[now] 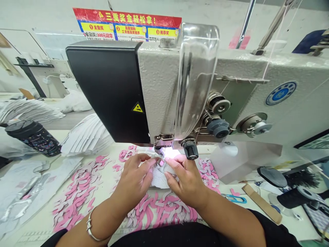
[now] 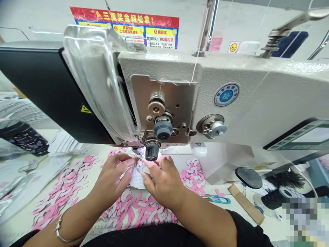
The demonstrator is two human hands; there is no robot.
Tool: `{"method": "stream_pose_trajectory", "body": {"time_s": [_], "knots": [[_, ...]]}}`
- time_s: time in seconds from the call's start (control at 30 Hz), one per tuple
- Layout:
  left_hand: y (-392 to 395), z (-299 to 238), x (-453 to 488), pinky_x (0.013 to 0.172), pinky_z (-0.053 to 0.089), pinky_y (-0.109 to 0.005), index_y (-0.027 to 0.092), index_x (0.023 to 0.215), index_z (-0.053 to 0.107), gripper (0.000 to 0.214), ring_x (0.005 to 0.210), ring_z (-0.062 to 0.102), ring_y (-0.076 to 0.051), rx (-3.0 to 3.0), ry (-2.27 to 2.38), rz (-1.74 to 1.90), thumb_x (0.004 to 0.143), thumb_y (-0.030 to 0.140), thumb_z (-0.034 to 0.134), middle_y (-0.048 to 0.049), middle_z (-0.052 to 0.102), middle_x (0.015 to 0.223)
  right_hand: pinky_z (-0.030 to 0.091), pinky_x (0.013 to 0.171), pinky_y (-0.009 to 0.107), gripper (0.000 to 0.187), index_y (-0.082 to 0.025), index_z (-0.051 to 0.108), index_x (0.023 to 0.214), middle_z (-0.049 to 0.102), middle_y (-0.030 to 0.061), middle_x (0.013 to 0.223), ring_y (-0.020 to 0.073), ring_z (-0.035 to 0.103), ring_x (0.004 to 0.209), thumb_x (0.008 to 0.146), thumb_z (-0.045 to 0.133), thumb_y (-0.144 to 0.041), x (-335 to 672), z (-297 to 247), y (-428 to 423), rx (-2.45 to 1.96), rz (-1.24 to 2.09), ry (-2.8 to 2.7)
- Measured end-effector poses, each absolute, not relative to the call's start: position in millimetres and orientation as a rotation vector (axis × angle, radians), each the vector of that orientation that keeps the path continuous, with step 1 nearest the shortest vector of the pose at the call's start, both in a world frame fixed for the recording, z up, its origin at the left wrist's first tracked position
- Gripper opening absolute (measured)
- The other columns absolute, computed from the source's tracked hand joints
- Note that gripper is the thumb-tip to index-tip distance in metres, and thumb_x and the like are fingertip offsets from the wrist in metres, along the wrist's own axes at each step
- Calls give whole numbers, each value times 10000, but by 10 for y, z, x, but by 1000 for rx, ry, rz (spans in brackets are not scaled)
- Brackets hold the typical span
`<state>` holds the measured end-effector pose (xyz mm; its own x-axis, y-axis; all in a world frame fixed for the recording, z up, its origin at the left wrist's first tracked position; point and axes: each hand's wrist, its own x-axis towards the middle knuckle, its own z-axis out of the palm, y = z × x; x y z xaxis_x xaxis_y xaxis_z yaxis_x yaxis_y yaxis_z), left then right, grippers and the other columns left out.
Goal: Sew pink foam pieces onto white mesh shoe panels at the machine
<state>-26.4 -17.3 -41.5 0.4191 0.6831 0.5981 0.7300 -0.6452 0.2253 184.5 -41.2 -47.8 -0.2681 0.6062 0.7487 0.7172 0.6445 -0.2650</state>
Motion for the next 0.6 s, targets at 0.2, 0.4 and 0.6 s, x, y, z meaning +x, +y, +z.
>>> {"method": "stream_pose_trajectory", "body": {"time_s": [0.2,0.4,0.6], "knots": [[-168,-310,-300,1024,397,-513,258,1231,629,341,1165,494,-294,-2612,-1359,-844,916,225,505,-103,533,1221,504,911,438,370,-162,581,1269,553,109,1038,251,535,999,913,583,-263,1852,-469,-404,-1045,-162,-1990],[-152,-197,-366,1052,394,-482,235,1158,621,273,1228,474,-287,-2729,-1376,-799,928,279,482,-94,533,1283,497,934,435,372,-180,585,1278,576,108,1093,252,524,1016,926,569,-299,1869,-443,-397,-1073,-155,-2001],[-62,71,-429,905,484,-399,236,1023,659,281,1025,594,-253,-2950,-1489,-624,922,437,491,-57,641,1049,455,1004,433,364,-221,593,1284,613,86,1084,237,546,1036,945,540,-339,1926,-427,-405,-1043,-115,-2015]]}}
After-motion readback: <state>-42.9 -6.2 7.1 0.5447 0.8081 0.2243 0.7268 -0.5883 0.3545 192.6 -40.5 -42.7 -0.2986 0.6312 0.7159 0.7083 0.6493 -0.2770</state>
